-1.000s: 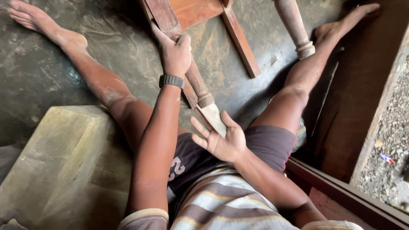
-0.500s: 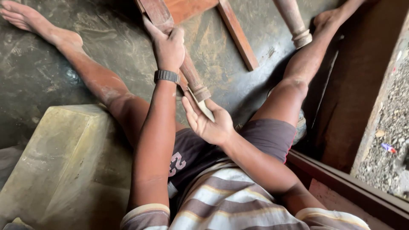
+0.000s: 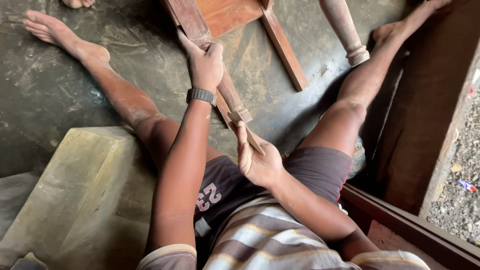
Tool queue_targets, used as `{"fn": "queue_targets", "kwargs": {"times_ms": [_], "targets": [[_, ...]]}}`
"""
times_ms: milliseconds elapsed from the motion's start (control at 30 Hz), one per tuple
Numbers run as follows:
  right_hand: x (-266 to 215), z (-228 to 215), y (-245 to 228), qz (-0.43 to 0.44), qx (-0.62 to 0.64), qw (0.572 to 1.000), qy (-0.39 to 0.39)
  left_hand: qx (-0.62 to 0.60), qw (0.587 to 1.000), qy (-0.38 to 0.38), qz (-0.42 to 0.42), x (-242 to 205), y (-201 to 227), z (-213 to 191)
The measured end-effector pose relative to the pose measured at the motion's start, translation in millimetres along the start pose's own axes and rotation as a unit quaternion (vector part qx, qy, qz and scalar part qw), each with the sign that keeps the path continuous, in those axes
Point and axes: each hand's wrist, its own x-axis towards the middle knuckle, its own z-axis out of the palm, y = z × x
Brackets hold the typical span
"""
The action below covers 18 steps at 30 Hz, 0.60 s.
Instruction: The person sits on the floor and sands the legs of a wooden chair using a sanding block. They hold the chair leg with one hand and rub the sanding block along the surface with the other, moving between different legs.
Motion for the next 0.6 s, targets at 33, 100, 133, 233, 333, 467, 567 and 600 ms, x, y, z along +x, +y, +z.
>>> {"fn": "queue_targets", "kwargs": {"times_ms": [33, 100, 133, 233, 333, 467, 567, 600], "targets": [[-5, -1, 0, -0.027, -0.011, 0.999, 0.028, -0.002, 1.000, 0.000, -0.010, -2, 0, 1], [12, -9, -11, -0.059, -0.031, 0.997, 0.050, -0.002, 1.000, 0.003, 0.017, 3, -17, -3], [23, -7, -22, -0.084, -0.066, 0.992, 0.071, -0.011, 0.998, 0.011, 0.057, 12, -22, 1], [21, 4, -11, -0.102, -0.038, 0.989, 0.096, -0.021, 0.999, 0.006, -0.026, 1, 2, 1], [5, 5, -10, -0.088, -0.057, 0.990, 0.098, -0.036, 0.999, 0.010, -0.024, -2, 1, 4], [31, 18, -9, -0.140, -0.083, 0.975, 0.153, -0.008, 1.000, 0.010, -0.022, 2, -5, 3], [29, 33, 14, -0.139, -0.100, 0.978, 0.119, -0.061, 0.998, -0.002, -0.008, 5, -7, 5], [20, 30, 20, -0.185, -0.165, 0.960, 0.132, -0.089, 0.996, 0.002, -0.032, 1, 0, 6]]}}
